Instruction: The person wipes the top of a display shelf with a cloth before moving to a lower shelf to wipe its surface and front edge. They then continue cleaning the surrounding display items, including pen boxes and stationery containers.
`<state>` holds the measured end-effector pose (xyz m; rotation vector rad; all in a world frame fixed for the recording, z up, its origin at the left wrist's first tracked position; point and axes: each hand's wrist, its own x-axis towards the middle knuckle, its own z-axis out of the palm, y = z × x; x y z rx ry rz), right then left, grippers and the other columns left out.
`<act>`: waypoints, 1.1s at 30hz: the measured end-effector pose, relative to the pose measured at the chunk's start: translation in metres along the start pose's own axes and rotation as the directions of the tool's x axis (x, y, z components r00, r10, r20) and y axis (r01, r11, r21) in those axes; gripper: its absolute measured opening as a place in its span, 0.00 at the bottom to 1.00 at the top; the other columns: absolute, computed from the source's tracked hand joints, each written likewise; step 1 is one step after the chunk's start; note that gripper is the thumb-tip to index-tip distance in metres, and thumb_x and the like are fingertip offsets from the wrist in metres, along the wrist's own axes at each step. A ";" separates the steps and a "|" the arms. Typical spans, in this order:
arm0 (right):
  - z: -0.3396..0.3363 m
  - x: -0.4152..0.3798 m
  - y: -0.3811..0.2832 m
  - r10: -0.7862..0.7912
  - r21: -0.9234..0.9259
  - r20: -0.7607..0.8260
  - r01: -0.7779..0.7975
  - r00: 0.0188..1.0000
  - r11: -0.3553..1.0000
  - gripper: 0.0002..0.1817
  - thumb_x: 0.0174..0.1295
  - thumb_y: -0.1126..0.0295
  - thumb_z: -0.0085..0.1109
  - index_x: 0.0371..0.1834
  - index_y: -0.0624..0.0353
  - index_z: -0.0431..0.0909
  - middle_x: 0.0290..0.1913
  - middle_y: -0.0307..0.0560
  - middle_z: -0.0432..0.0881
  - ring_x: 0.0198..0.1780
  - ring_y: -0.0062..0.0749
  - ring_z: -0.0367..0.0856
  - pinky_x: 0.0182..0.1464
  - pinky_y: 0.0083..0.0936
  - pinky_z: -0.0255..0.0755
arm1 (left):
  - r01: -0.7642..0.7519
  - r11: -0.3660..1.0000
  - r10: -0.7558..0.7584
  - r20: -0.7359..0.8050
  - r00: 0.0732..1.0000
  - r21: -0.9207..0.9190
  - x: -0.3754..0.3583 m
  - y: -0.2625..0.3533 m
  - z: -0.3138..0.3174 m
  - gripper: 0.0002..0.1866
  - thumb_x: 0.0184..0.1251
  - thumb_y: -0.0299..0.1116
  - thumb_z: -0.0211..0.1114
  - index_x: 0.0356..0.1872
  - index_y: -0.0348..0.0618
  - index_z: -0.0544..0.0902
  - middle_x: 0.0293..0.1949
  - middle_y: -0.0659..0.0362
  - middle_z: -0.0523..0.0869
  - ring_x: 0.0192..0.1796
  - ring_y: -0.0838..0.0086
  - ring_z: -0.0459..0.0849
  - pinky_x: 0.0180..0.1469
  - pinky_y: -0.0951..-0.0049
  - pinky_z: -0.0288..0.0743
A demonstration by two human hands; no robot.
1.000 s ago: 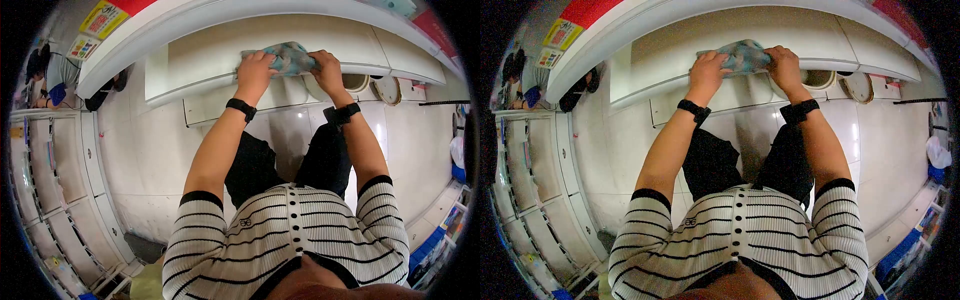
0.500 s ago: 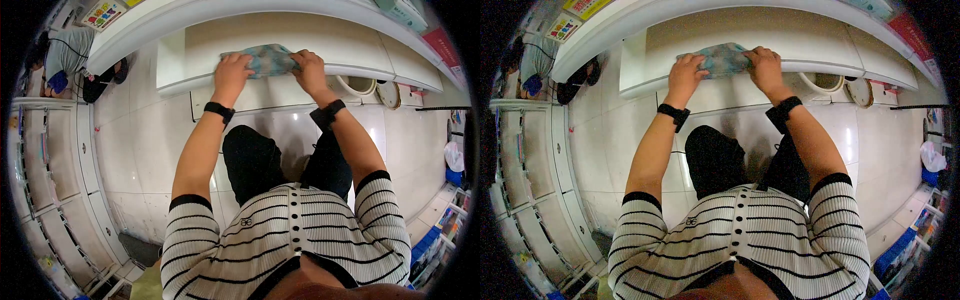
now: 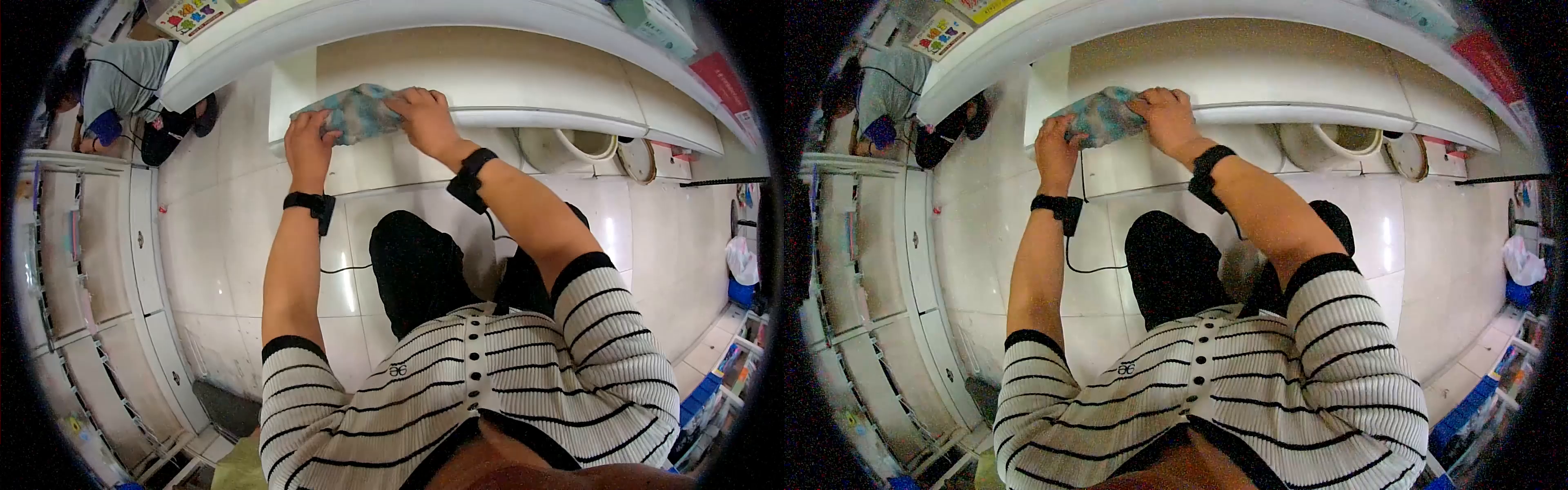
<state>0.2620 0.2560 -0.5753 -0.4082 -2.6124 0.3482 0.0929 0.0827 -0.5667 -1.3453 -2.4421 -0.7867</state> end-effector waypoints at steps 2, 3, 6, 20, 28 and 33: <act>-0.015 0.001 0.016 -0.070 0.099 0.022 0.067 0.997 0.993 0.25 0.57 0.74 0.61 0.60 0.44 0.79 0.56 0.40 0.80 0.60 0.37 0.76 0.64 0.42 0.62 | -0.039 0.999 0.040 -0.054 0.998 0.015 0.000 0.017 -0.008 0.24 0.47 0.26 0.76 0.50 0.48 0.85 0.44 0.57 0.83 0.50 0.58 0.80 0.54 0.59 0.73; -0.028 0.000 0.020 -0.110 0.106 -0.031 0.113 0.993 0.988 0.25 0.57 0.74 0.62 0.61 0.44 0.79 0.56 0.41 0.80 0.59 0.38 0.76 0.63 0.41 0.63 | -0.069 0.997 0.072 -0.097 0.993 0.027 0.001 0.029 -0.014 0.25 0.46 0.26 0.76 0.50 0.49 0.84 0.46 0.57 0.83 0.51 0.58 0.80 0.55 0.59 0.72; -0.093 -0.007 0.028 -0.211 0.109 -0.157 0.229 0.965 0.967 0.26 0.56 0.74 0.62 0.61 0.43 0.78 0.55 0.43 0.81 0.57 0.40 0.78 0.60 0.41 0.66 | -0.217 0.973 0.229 -0.193 0.954 0.082 0.017 0.068 -0.042 0.27 0.48 0.25 0.74 0.54 0.53 0.83 0.48 0.58 0.82 0.53 0.61 0.79 0.58 0.59 0.70; -0.286 -0.045 0.128 -0.341 -0.487 -0.495 0.070 0.799 0.871 0.30 0.47 0.75 0.72 0.58 0.44 0.82 0.60 0.44 0.80 0.61 0.44 0.76 0.64 0.40 0.67 | -0.566 0.760 0.636 -0.547 0.545 0.320 0.145 0.271 -0.053 0.20 0.61 0.42 0.71 0.52 0.49 0.81 0.48 0.56 0.82 0.52 0.66 0.80 0.67 0.51 0.61; -0.289 -0.029 0.110 -0.273 -0.432 -0.440 0.065 0.856 0.899 0.30 0.47 0.77 0.69 0.58 0.48 0.80 0.58 0.42 0.81 0.61 0.44 0.76 0.62 0.39 0.68 | -0.622 0.777 0.587 -0.474 0.657 0.100 0.141 0.252 -0.073 0.13 0.56 0.31 0.65 0.44 0.50 0.81 0.40 0.62 0.79 0.45 0.66 0.79 0.50 0.63 0.72; -0.311 -0.011 0.109 -0.288 -0.460 -0.300 0.127 0.909 0.879 0.28 0.48 0.78 0.68 0.57 0.50 0.80 0.56 0.42 0.82 0.59 0.45 0.76 0.61 0.39 0.68 | -0.582 0.813 0.524 -0.399 0.752 -0.030 0.136 0.249 -0.083 0.18 0.50 0.29 0.70 0.46 0.49 0.81 0.40 0.62 0.80 0.43 0.63 0.79 0.46 0.62 0.72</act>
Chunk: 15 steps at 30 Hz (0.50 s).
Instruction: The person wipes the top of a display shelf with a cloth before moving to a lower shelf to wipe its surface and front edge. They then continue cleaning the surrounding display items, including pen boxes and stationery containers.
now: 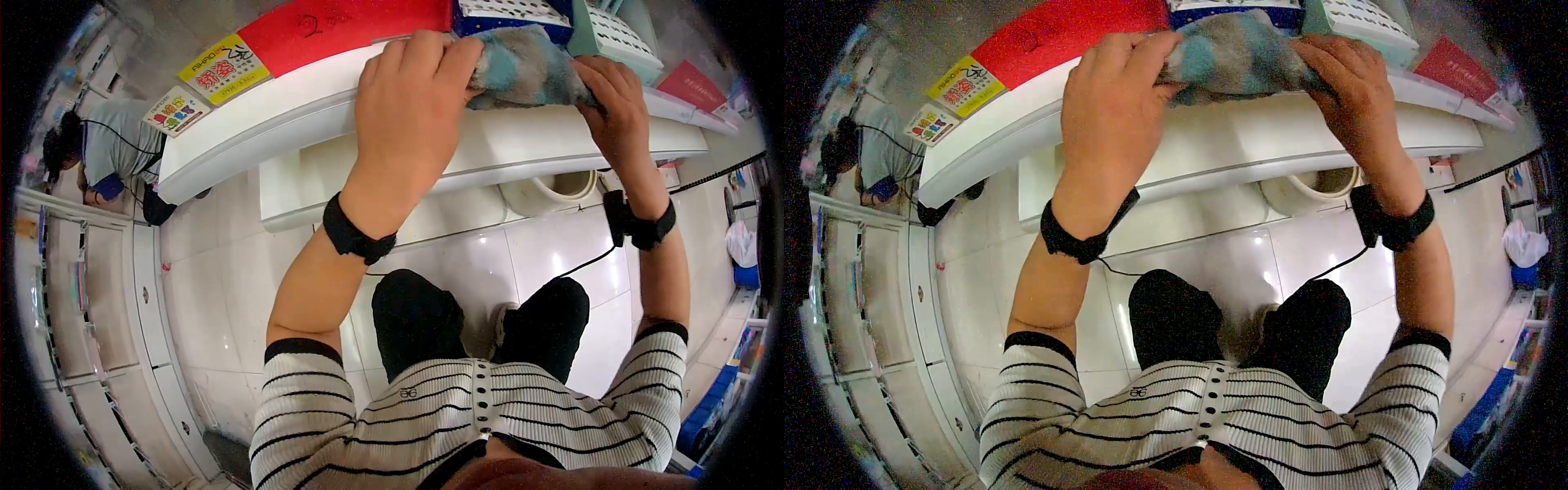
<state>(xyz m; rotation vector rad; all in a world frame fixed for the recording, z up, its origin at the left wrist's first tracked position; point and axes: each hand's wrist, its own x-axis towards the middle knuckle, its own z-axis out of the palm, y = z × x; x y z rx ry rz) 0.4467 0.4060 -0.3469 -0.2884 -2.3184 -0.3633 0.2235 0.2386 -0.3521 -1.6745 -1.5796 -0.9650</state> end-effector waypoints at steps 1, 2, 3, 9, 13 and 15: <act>-0.003 0.003 0.003 -0.029 0.039 0.050 0.027 0.998 0.999 0.28 0.48 0.78 0.67 0.57 0.51 0.80 0.55 0.43 0.82 0.59 0.45 0.76 0.61 0.39 0.68 | 0.036 0.999 -0.036 0.007 0.999 -0.027 0.000 0.002 0.000 0.21 0.49 0.28 0.72 0.49 0.50 0.82 0.42 0.59 0.81 0.45 0.60 0.79 0.47 0.59 0.72; -0.006 0.005 0.005 -0.034 0.042 0.048 0.032 0.998 0.999 0.28 0.48 0.78 0.67 0.57 0.51 0.80 0.55 0.43 0.82 0.59 0.45 0.76 0.61 0.39 0.68 | 0.073 0.996 -0.072 0.018 0.997 -0.056 -0.001 0.004 0.001 0.25 0.48 0.26 0.73 0.52 0.51 0.83 0.45 0.57 0.81 0.48 0.57 0.80 0.48 0.57 0.73; -0.010 0.006 0.006 -0.053 0.018 0.095 0.052 0.994 0.998 0.29 0.48 0.77 0.68 0.58 0.51 0.79 0.56 0.43 0.81 0.59 0.45 0.76 0.61 0.40 0.68 | 0.076 0.996 -0.075 0.018 0.997 -0.053 -0.002 0.006 0.001 0.25 0.48 0.26 0.73 0.52 0.51 0.83 0.45 0.57 0.81 0.48 0.57 0.80 0.48 0.57 0.73; -0.010 -0.001 0.024 -0.254 -0.090 0.138 0.268 0.957 0.959 0.35 0.49 0.74 0.67 0.66 0.54 0.72 0.60 0.46 0.78 0.60 0.45 0.75 0.63 0.41 0.68 | 0.130 0.989 -0.130 0.006 0.991 -0.071 -0.006 0.008 0.003 0.24 0.48 0.27 0.74 0.51 0.52 0.83 0.44 0.58 0.81 0.47 0.58 0.79 0.47 0.58 0.71; -0.029 0.011 0.039 -0.391 -0.080 0.184 0.410 0.902 0.909 0.37 0.53 0.70 0.66 0.71 0.53 0.68 0.62 0.47 0.77 0.60 0.45 0.75 0.64 0.41 0.69 | 0.101 0.992 -0.105 -0.053 0.993 -0.079 -0.006 0.009 0.006 0.24 0.48 0.28 0.74 0.50 0.51 0.83 0.43 0.57 0.81 0.46 0.58 0.79 0.46 0.58 0.71; -0.038 0.018 0.043 -0.409 -0.027 0.217 0.425 0.886 0.905 0.37 0.54 0.67 0.66 0.72 0.50 0.69 0.63 0.47 0.77 0.61 0.46 0.75 0.63 0.40 0.71 | 0.099 0.993 -0.104 -0.071 0.992 -0.071 -0.006 0.010 0.008 0.24 0.47 0.29 0.75 0.50 0.51 0.82 0.43 0.57 0.81 0.46 0.58 0.79 0.46 0.58 0.70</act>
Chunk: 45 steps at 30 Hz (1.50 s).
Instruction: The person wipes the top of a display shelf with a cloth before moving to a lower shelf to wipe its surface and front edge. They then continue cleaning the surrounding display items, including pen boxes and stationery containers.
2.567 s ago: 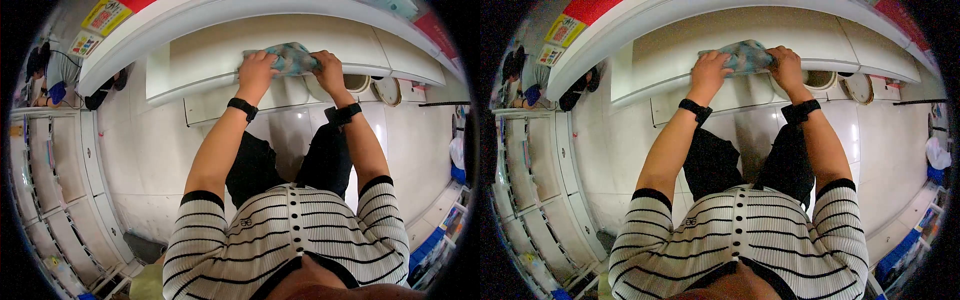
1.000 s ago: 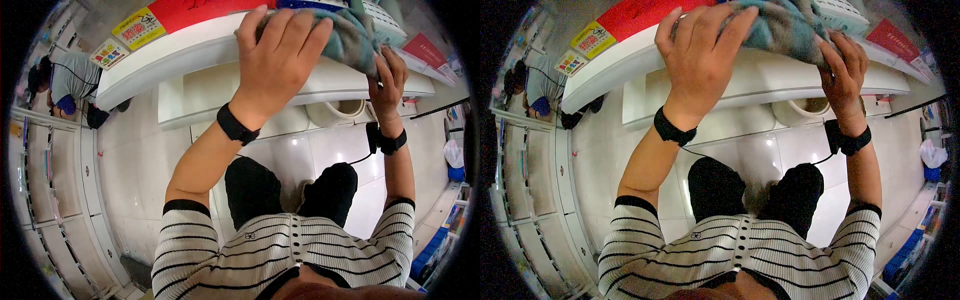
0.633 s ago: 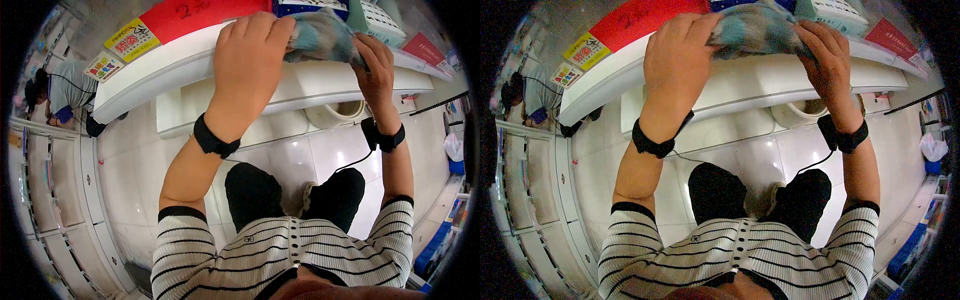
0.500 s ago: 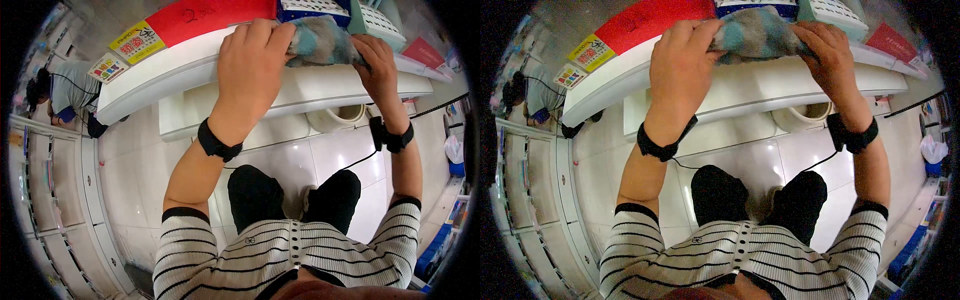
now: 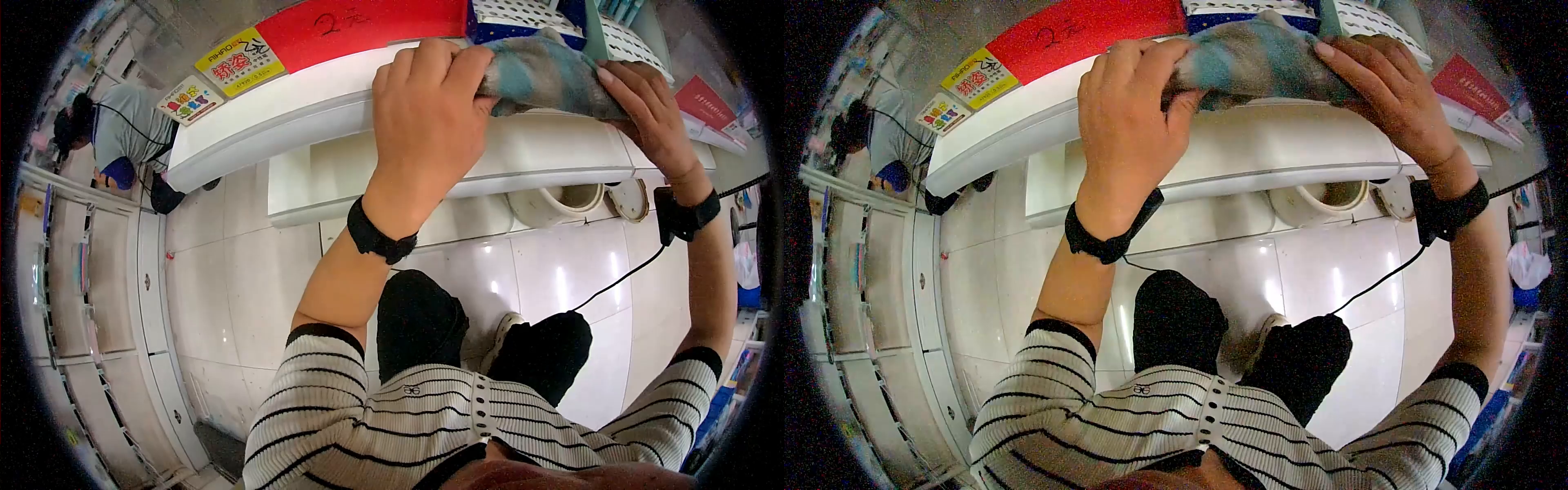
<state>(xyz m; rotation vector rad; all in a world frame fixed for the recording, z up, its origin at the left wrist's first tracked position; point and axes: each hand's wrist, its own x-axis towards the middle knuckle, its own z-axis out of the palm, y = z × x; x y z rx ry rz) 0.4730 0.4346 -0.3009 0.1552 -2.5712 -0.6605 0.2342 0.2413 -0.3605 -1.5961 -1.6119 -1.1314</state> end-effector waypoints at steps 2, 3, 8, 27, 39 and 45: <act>-0.009 0.004 0.001 -0.036 -0.033 0.020 0.037 0.999 0.999 0.37 0.54 0.67 0.66 0.71 0.49 0.69 0.62 0.47 0.77 0.61 0.46 0.75 0.63 0.40 0.71 | 0.018 1.000 -0.018 -0.009 1.000 0.011 0.000 0.002 0.000 0.24 0.47 0.30 0.75 0.50 0.50 0.82 0.41 0.56 0.80 0.46 0.57 0.79 0.46 0.58 0.70; -0.013 0.007 0.002 -0.068 -0.068 0.042 0.070 0.997 0.995 0.37 0.54 0.67 0.66 0.71 0.47 0.69 0.61 0.46 0.78 0.61 0.46 0.76 0.63 0.40 0.71 | 0.019 1.000 -0.018 -0.013 1.000 0.016 0.001 0.003 0.000 0.24 0.47 0.30 0.75 0.50 0.50 0.82 0.41 0.56 0.80 0.46 0.57 0.79 0.46 0.58 0.70; -0.027 0.018 0.001 0.023 0.099 0.133 -0.036 0.991 0.994 0.37 0.53 0.69 0.67 0.71 0.48 0.70 0.61 0.47 0.79 0.61 0.46 0.76 0.63 0.40 0.72 | 0.016 1.000 -0.016 0.002 1.000 -0.016 0.001 0.000 -0.003 0.21 0.50 0.32 0.74 0.49 0.48 0.82 0.40 0.54 0.80 0.45 0.54 0.79 0.46 0.56 0.71; 0.042 0.068 -0.087 0.377 0.297 -0.162 -0.319 0.912 0.900 0.34 0.46 0.76 0.72 0.62 0.49 0.78 0.55 0.50 0.79 0.56 0.50 0.76 0.60 0.42 0.70 | 0.019 0.979 -0.050 0.147 0.988 0.204 -0.011 -0.040 -0.074 0.21 0.51 0.30 0.73 0.50 0.49 0.82 0.42 0.57 0.81 0.49 0.57 0.80 0.51 0.58 0.71; 0.072 0.203 -0.179 0.318 0.381 -0.356 -0.174 0.879 0.908 0.27 0.52 0.71 0.63 0.59 0.46 0.79 0.44 0.44 0.79 0.48 0.42 0.78 0.53 0.39 0.69 | 0.075 0.868 -0.178 0.167 0.970 0.490 -0.048 -0.130 -0.187 0.23 0.49 0.30 0.74 0.49 0.49 0.82 0.45 0.58 0.84 0.50 0.60 0.81 0.55 0.59 0.68; 0.075 0.238 -0.201 0.321 0.360 -0.372 -0.183 0.871 0.915 0.21 0.55 0.71 0.60 0.55 0.47 0.80 0.39 0.43 0.77 0.46 0.40 0.76 0.50 0.38 0.67 | 0.062 0.878 -0.192 0.230 0.954 0.474 -0.051 -0.165 -0.218 0.23 0.50 0.29 0.73 0.51 0.47 0.80 0.44 0.54 0.84 0.48 0.54 0.81 0.52 0.58 0.70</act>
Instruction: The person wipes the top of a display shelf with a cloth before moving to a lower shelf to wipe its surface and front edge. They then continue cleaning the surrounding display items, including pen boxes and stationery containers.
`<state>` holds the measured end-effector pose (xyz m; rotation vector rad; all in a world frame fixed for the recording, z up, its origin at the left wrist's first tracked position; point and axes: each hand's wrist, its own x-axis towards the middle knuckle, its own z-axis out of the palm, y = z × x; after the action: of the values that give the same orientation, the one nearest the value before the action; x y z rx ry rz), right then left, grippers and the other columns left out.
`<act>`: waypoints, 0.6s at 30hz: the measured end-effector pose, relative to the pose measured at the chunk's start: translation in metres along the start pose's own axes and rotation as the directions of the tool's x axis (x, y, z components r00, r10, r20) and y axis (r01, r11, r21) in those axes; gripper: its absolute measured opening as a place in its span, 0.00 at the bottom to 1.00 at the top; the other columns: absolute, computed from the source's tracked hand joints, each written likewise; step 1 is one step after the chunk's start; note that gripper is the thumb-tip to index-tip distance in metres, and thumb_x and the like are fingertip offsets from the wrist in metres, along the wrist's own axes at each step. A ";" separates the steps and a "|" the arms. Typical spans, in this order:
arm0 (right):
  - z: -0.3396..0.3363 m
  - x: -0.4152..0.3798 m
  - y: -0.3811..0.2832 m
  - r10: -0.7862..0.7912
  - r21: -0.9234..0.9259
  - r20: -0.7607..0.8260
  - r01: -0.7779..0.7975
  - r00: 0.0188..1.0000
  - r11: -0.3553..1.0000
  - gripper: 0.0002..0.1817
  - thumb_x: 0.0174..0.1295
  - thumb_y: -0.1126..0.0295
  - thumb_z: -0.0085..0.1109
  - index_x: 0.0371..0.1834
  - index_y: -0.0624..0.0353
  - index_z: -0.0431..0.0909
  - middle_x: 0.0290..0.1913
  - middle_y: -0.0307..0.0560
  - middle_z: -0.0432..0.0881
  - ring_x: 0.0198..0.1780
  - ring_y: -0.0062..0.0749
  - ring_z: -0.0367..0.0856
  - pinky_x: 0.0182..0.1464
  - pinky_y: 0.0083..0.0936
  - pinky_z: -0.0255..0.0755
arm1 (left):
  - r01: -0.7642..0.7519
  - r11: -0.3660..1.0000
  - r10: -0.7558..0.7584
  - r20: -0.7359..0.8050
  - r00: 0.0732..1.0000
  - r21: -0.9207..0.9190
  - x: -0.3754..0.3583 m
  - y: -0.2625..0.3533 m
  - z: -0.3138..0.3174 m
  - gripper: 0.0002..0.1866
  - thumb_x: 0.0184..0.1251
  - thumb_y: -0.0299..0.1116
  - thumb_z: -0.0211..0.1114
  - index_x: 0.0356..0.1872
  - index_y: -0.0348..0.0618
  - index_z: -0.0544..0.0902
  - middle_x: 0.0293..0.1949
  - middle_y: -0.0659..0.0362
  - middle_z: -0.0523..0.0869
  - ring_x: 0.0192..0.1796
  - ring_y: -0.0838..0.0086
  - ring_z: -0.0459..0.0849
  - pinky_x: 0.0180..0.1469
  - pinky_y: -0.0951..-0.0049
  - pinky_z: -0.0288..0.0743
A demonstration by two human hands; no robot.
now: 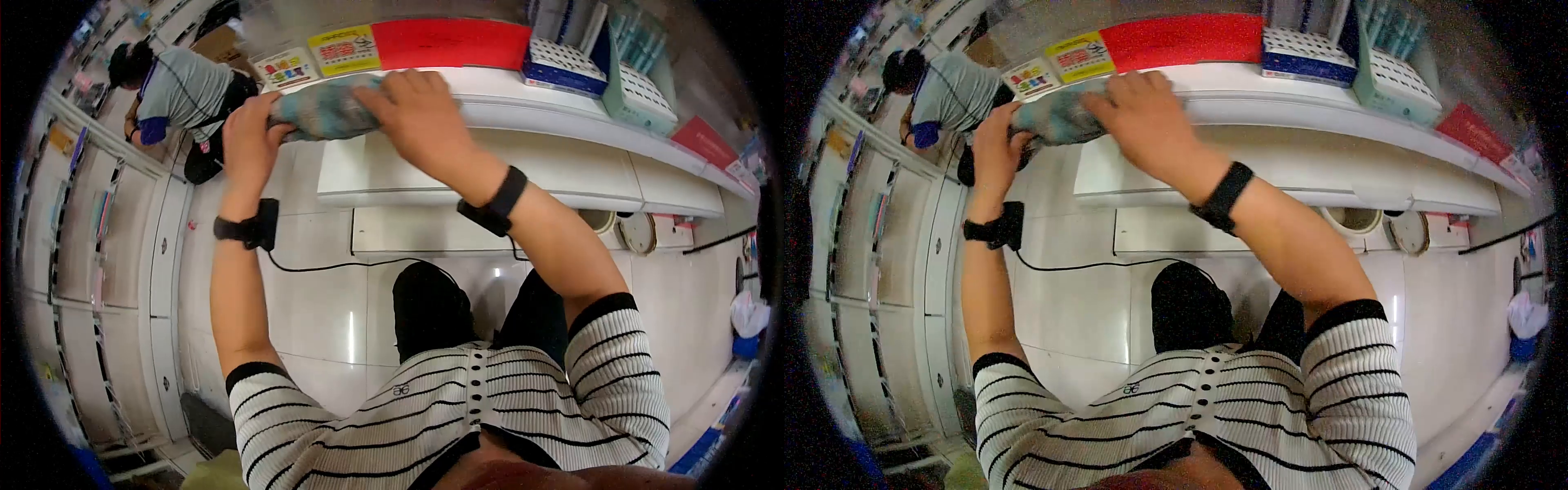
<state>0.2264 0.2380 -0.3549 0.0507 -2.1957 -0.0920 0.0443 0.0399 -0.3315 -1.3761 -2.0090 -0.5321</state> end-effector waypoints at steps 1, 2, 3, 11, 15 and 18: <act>0.003 0.002 -0.002 -0.009 0.043 -0.021 0.010 1.000 0.999 0.23 0.53 0.73 0.62 0.55 0.47 0.80 0.39 0.43 0.76 0.45 0.40 0.75 0.50 0.37 0.67 | 0.002 1.000 -0.002 0.008 1.000 -0.008 -0.001 -0.006 -0.001 0.23 0.51 0.29 0.73 0.51 0.46 0.79 0.44 0.53 0.84 0.48 0.53 0.81 0.51 0.58 0.70; 0.005 0.003 -0.005 0.007 0.027 -0.021 -0.006 1.000 1.000 0.23 0.53 0.73 0.62 0.55 0.47 0.80 0.39 0.43 0.76 0.45 0.40 0.75 0.50 0.37 0.67 | 0.002 1.000 -0.002 0.016 1.000 -0.016 -0.002 -0.010 -0.001 0.23 0.51 0.28 0.73 0.51 0.45 0.79 0.44 0.52 0.83 0.48 0.52 0.80 0.51 0.57 0.71; 0.007 0.003 -0.008 0.013 0.067 -0.035 -0.011 0.999 0.998 0.23 0.53 0.72 0.62 0.56 0.47 0.80 0.40 0.43 0.76 0.46 0.40 0.75 0.50 0.37 0.67 | 0.016 0.999 -0.015 0.029 0.999 -0.042 -0.002 -0.011 -0.003 0.23 0.52 0.27 0.72 0.52 0.45 0.78 0.44 0.51 0.83 0.48 0.51 0.80 0.51 0.56 0.70; 0.003 -0.005 0.004 -0.030 0.160 -0.067 0.040 0.997 0.986 0.20 0.58 0.71 0.57 0.56 0.50 0.79 0.42 0.44 0.78 0.48 0.41 0.77 0.55 0.36 0.69 | -0.040 0.996 0.027 0.160 0.987 0.078 0.011 0.004 -0.020 0.20 0.51 0.25 0.71 0.48 0.42 0.79 0.44 0.50 0.83 0.49 0.50 0.79 0.51 0.56 0.70; -0.010 -0.016 0.017 0.002 0.192 -0.040 0.006 0.999 0.981 0.22 0.58 0.71 0.58 0.58 0.48 0.78 0.45 0.42 0.79 0.52 0.40 0.77 0.61 0.36 0.67 | -0.123 0.984 0.098 0.182 0.978 0.129 0.021 0.032 -0.024 0.18 0.49 0.24 0.72 0.44 0.39 0.80 0.45 0.50 0.82 0.50 0.49 0.78 0.51 0.55 0.71; -0.030 -0.031 0.036 0.020 0.218 -0.011 -0.017 1.000 0.976 0.25 0.56 0.71 0.61 0.60 0.46 0.77 0.47 0.40 0.80 0.53 0.38 0.77 0.62 0.36 0.65 | -0.149 0.987 0.136 0.171 0.976 0.064 0.024 0.054 -0.018 0.19 0.49 0.25 0.73 0.45 0.38 0.80 0.46 0.48 0.82 0.50 0.48 0.78 0.52 0.54 0.71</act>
<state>0.2686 0.2742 -0.3591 0.1533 -2.1841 0.1592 0.0934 0.0644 -0.3036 -1.5472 -2.0176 -0.2818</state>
